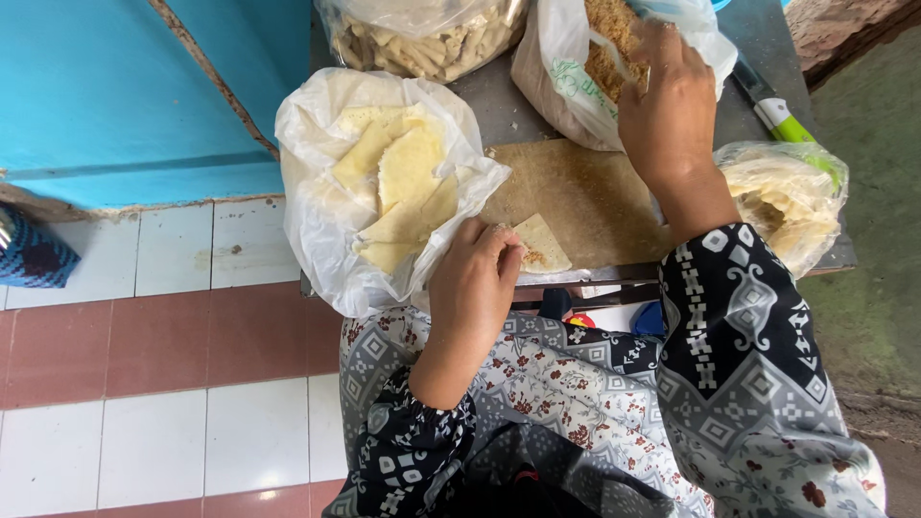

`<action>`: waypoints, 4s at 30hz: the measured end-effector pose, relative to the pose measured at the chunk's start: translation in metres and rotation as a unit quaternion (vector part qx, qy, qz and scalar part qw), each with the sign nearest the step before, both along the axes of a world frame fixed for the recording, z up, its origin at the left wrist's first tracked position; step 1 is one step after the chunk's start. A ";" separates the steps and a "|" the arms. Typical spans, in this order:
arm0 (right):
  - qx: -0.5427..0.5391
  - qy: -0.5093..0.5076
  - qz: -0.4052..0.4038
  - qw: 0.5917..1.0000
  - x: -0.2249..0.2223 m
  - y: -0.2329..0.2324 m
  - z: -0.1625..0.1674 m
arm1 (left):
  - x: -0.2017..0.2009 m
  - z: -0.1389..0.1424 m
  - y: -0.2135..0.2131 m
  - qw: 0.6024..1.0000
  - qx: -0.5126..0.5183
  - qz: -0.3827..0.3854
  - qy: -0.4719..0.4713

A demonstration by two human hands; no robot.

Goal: The person sits at a small table and folds thin dough wrappers around a brown sugar filling, pinching the edges closed by hand. They scoop filling with a spoon from a bag, fold each wrapper into a filled parcel, and place finished parcels into a plastic bag.

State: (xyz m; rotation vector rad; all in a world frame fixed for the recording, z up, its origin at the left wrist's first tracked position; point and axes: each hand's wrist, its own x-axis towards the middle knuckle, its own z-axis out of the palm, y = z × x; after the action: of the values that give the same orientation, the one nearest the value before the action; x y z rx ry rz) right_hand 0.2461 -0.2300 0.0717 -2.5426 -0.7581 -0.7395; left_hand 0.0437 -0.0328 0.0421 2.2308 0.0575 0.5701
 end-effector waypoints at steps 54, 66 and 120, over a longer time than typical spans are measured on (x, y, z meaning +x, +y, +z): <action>0.116 0.097 0.179 0.972 -0.152 0.036 -0.033 | 0.006 0.000 0.004 0.999 0.015 -0.042 0.004; 0.222 0.053 0.049 0.972 -0.182 0.019 -0.040 | 0.006 -0.001 0.005 0.999 -0.021 -0.049 0.006; 0.085 0.039 0.153 0.984 -0.166 0.045 -0.024 | 0.006 -0.001 0.009 0.998 0.010 -0.056 0.020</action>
State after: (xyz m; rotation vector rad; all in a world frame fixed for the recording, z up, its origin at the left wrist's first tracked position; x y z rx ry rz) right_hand 0.0799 -0.1845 0.0473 -2.2216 -0.9859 -0.5728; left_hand 0.0498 -0.0234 0.0408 2.2490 -0.0529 0.4662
